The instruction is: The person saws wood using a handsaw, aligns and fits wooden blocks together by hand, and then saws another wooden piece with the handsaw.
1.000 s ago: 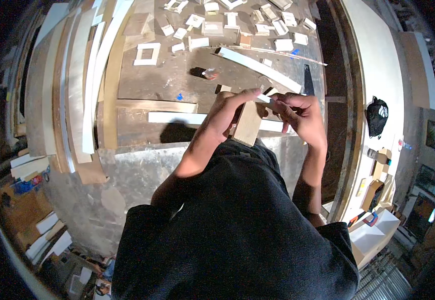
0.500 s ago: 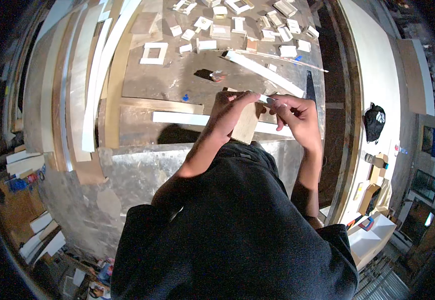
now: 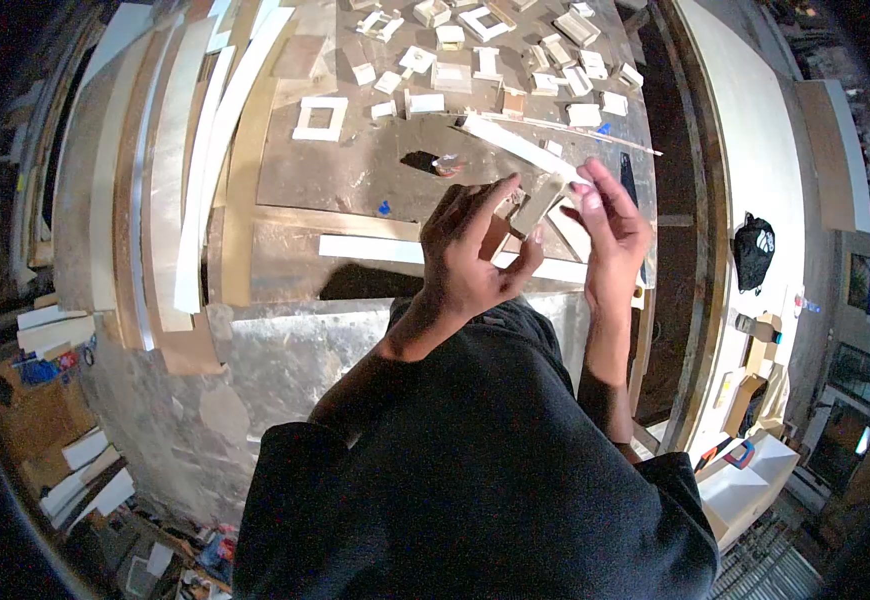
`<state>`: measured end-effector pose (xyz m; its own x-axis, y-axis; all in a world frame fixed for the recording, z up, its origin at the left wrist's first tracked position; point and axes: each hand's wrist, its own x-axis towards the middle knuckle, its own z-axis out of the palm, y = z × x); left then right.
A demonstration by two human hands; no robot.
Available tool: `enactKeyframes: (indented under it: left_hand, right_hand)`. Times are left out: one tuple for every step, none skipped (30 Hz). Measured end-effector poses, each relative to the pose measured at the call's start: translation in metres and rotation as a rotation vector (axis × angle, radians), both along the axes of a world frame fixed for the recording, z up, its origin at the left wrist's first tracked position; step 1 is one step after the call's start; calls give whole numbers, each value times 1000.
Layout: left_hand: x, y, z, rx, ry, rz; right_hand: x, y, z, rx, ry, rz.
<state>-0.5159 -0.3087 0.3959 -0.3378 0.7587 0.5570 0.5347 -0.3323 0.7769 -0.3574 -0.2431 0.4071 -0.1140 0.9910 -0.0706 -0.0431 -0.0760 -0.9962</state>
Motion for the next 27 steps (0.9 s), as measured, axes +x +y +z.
enactKeyframes:
  left_hand:
    - [-3, 2, 0, 77, 60, -2]
    - [-3, 2, -2, 78, 59, -1]
    - [-3, 3, -4, 102, 86, -6]
    - [-4, 5, -5, 129, 113, -11]
    - [-3, 5, -4, 142, 103, -13]
    - [-4, 5, -1, 143, 105, -17]
    - [-5, 6, 1, 167, 120, -3]
    - [-5, 7, 2, 194, 136, 10]
    - [-4, 9, 2, 192, 129, 4]
    - [-4, 10, 2, 196, 133, -1]
    - [-3, 13, 3, 183, 117, -20]
    - [-3, 15, 4, 170, 101, -38]
    - [-3, 17, 6, 172, 103, -39]
    - [-3, 19, 9, 128, 46, -106]
    - [-3, 21, 11, 84, -12, -173]
    - [-2, 23, 12, 84, -10, -174]
    - [-2, 25, 13, 25, -77, -234]
    - [-2, 26, 13, -35, -145, -293]
    - [-3, 24, 12, -167, -235, -385]
    - [-2, 26, 9, -169, -233, -386]
    - [1, 28, 4, -180, -382, -455]
    - [3, 30, 0, -190, -532, -522]
    - [3, 29, -3, -236, -591, -555]
    - [4, 29, 0, -237, -592, -554]
    - [5, 30, 4, -246, -734, -550]
    - [6, 31, 6, -254, -876, -541]
    - [5, 34, 1, -235, -886, -539]
  right_hand:
    - [0, -1, -3, -86, 128, 34]
    - [-1, -3, -3, -86, 128, 34]
    - [-4, -6, -2, -113, 212, 98]
    - [-7, -8, -2, -137, 298, 161]
    - [-9, -9, -2, -163, 384, 224]
    - [-10, -9, -2, -161, 386, 220]
    - [-11, -6, -1, -142, 362, 229]
    - [-12, -4, 0, -121, 340, 238]
    - [-21, -6, 16, -150, 331, 166]
    - [-18, -3, 14, -145, 334, 163]
    - [-13, 2, 10, -152, 328, 193]
    - [-9, 6, 9, -159, 321, 223]
    - [-8, 8, 10, -157, 323, 223]
    - [-7, 11, 11, -168, 331, 193]
    - [-6, 13, 12, -180, 338, 162]
    - [-5, 16, 12, -179, 339, 162]
    - [-4, 18, 12, -201, 348, 127]
    - [-2, 20, 11, -223, 357, 93]
    - [0, 23, 10, -224, 359, 92]
    - [3, 26, 8, -241, 366, 75]
    - [5, 28, 6, -259, 372, 57]
    - [6, 29, 6, -262, 372, 55]
    - [6, 30, 5, -287, 421, 47]
    - [7, 32, 5, -312, 469, 39]
    - [9, 33, 4, -313, 468, 40]
    - [12, 34, 1, -296, 499, 90]
    - [14, 34, 1, -279, 531, 142]
